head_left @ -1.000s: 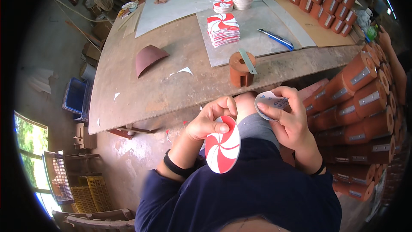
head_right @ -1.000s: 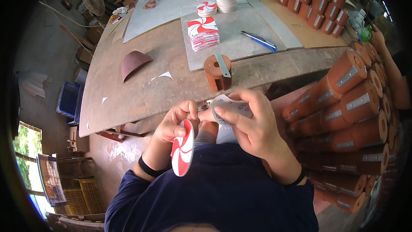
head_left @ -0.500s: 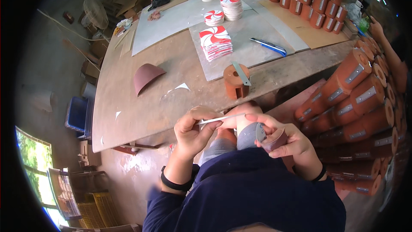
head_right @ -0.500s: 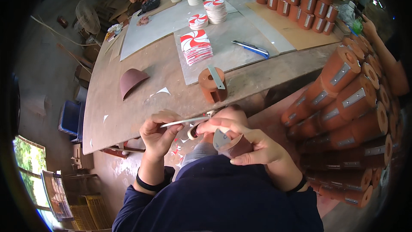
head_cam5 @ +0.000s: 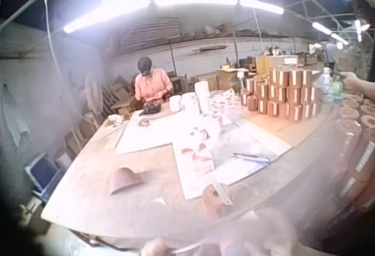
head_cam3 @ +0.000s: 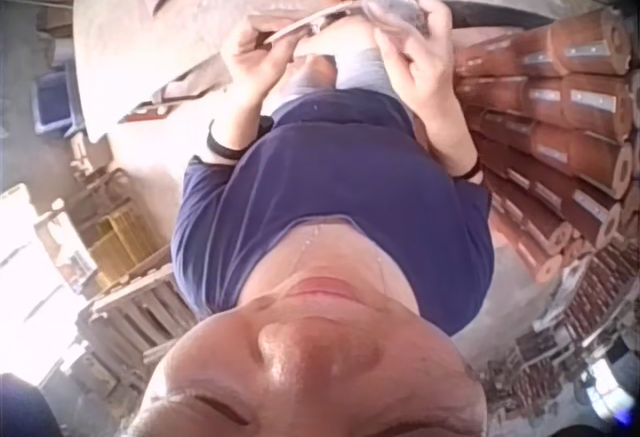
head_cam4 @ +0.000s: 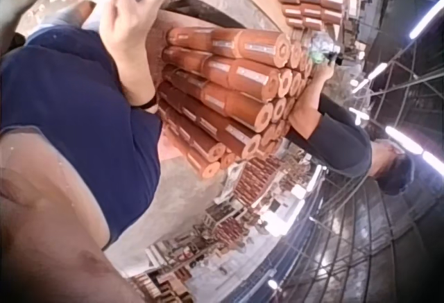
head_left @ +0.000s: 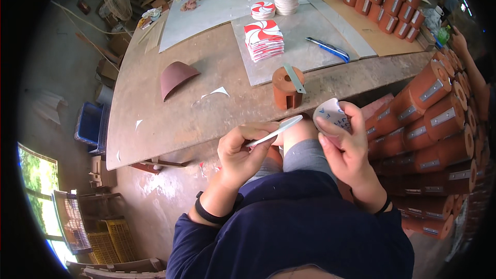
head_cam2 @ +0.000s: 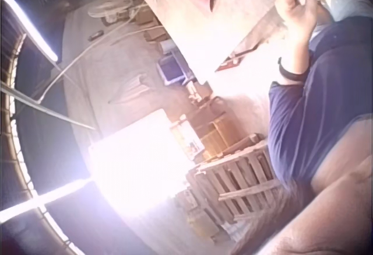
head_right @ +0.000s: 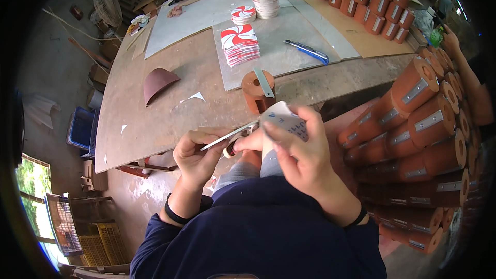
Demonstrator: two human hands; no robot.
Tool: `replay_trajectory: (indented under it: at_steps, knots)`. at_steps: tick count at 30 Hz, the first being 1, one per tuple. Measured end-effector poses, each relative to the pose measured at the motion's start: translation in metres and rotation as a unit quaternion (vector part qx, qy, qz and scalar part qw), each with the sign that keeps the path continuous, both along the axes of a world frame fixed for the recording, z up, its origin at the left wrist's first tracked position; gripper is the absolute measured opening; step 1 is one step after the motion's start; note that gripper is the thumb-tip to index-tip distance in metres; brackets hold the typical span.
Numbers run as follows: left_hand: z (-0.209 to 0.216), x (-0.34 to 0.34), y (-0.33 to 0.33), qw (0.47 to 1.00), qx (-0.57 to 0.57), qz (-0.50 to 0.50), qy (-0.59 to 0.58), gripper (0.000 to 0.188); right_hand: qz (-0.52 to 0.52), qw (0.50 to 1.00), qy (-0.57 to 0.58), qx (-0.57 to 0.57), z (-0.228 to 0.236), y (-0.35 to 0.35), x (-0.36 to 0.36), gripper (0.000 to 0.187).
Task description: The person is using sandpaper to smooth the edges and surface of circular wooden objects with a red and white pattern.
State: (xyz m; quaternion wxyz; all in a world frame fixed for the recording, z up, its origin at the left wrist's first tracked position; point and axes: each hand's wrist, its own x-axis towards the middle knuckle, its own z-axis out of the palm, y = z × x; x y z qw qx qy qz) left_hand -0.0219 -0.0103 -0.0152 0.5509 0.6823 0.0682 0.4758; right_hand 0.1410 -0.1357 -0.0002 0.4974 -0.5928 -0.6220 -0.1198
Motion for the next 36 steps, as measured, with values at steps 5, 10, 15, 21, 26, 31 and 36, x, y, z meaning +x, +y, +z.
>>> replay_trajectory:
  at_steps: [5, 10, 15, 21, 26, 31, 36]
  knots:
    - [-0.005, 0.004, -0.007, 0.993, 0.044, 0.091, 0.067, 0.016, -0.040, 0.995, -0.078, 0.044, 0.011, 0.013, -0.026, 0.038]
    - [0.002, 0.008, -0.010, 0.980, 0.108, 0.136, 0.095, 0.016, -0.042, 0.988, -0.134, 0.059, 0.010, 0.018, -0.027, 0.035]
    - [-0.004, 0.006, -0.009, 0.987, 0.074, 0.129, 0.057, 0.017, -0.107, 0.986, -0.120, -0.033, -0.008, 0.013, -0.008, 0.040]
    - [-0.004, 0.004, -0.010, 0.990, 0.059, 0.118, 0.051, 0.018, -0.090, 0.994, -0.056, -0.015, -0.004, 0.012, -0.008, 0.045]
    - [0.000, 0.002, -0.011, 0.993, 0.012, 0.108, 0.040, 0.017, -0.059, 0.996, -0.053, -0.037, -0.008, 0.012, -0.006, 0.042]
    - [0.005, -0.005, -0.002, 0.977, -0.105, 0.112, 0.150, 0.013, 0.132, 0.953, 0.267, -0.059, -0.006, 0.001, 0.014, 0.032]
    - [0.016, -0.001, 0.001, 0.970, 0.038, 0.062, 0.231, 0.028, 0.502, 0.799, 0.291, -0.155, 0.019, 0.001, 0.020, 0.033]
